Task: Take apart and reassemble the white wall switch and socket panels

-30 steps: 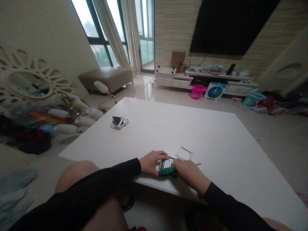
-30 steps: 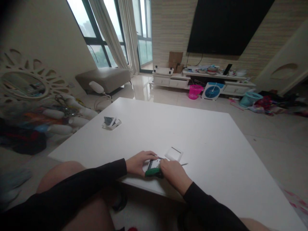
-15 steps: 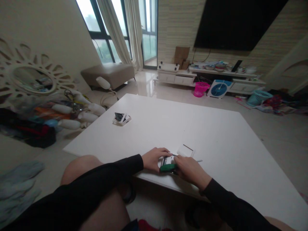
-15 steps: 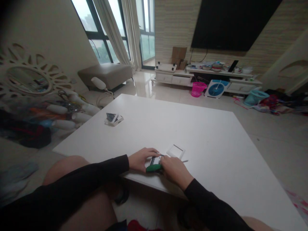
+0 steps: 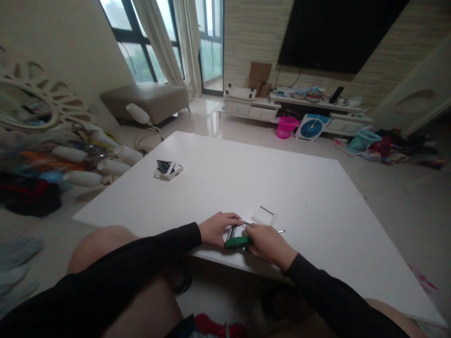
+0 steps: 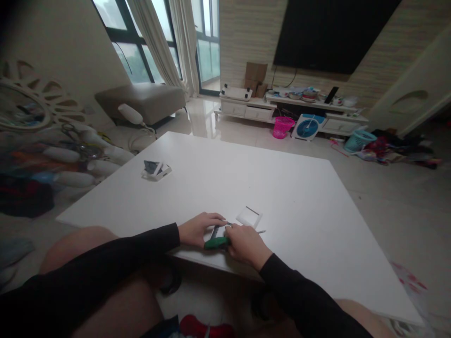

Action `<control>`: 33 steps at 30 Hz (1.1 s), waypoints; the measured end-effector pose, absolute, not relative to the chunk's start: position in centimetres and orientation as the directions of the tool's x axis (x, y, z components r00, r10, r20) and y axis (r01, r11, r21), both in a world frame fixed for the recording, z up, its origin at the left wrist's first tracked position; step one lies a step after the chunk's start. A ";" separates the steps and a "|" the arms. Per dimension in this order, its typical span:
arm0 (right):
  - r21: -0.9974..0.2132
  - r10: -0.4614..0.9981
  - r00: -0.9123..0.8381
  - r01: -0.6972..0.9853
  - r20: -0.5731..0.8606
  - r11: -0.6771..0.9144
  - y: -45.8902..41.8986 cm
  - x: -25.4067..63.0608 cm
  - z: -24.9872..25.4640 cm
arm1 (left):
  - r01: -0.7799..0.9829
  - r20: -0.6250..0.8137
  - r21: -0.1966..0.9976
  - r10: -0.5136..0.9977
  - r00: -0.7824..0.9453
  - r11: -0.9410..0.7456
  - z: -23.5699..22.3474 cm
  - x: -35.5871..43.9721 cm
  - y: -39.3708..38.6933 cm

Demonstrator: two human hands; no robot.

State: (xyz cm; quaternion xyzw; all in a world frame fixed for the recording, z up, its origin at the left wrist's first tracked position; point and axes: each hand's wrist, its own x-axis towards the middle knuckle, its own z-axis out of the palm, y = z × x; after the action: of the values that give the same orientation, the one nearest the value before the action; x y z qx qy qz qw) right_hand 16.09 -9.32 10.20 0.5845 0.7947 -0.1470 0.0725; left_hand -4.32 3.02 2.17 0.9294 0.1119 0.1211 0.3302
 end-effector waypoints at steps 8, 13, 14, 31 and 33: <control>-0.059 0.929 -0.208 0.978 -0.306 0.200 -9.3 15.7 10.6 | 0.107 0.172 0.641 0.278 0.945 -0.760 2.1 -4.3 3.0; -0.027 0.923 -0.240 0.970 -0.302 0.243 -9.4 15.4 10.6 | 0.121 0.162 0.646 0.290 0.943 -0.754 2.1 -4.3 3.0; -0.024 0.920 -0.249 0.967 -0.302 0.254 -9.5 15.4 10.6 | 0.126 0.156 0.646 0.291 0.944 -0.753 2.2 -4.4 3.0; -0.050 0.919 -0.284 0.958 -0.273 0.282 -9.3 16.2 11.6 | 0.125 0.153 0.642 0.286 0.946 -0.756 2.7 -4.1 3.0; -0.080 0.935 -0.275 0.961 -0.223 0.264 -8.8 17.2 11.7 | 0.129 0.149 0.638 0.286 0.947 -0.759 3.0 -4.1 2.9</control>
State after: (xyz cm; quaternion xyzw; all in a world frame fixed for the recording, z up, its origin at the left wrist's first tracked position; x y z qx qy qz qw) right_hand 17.22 -8.81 11.66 0.5984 0.7923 -0.1000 0.0655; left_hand -4.15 2.87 2.96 0.9303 0.1114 0.1196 0.3285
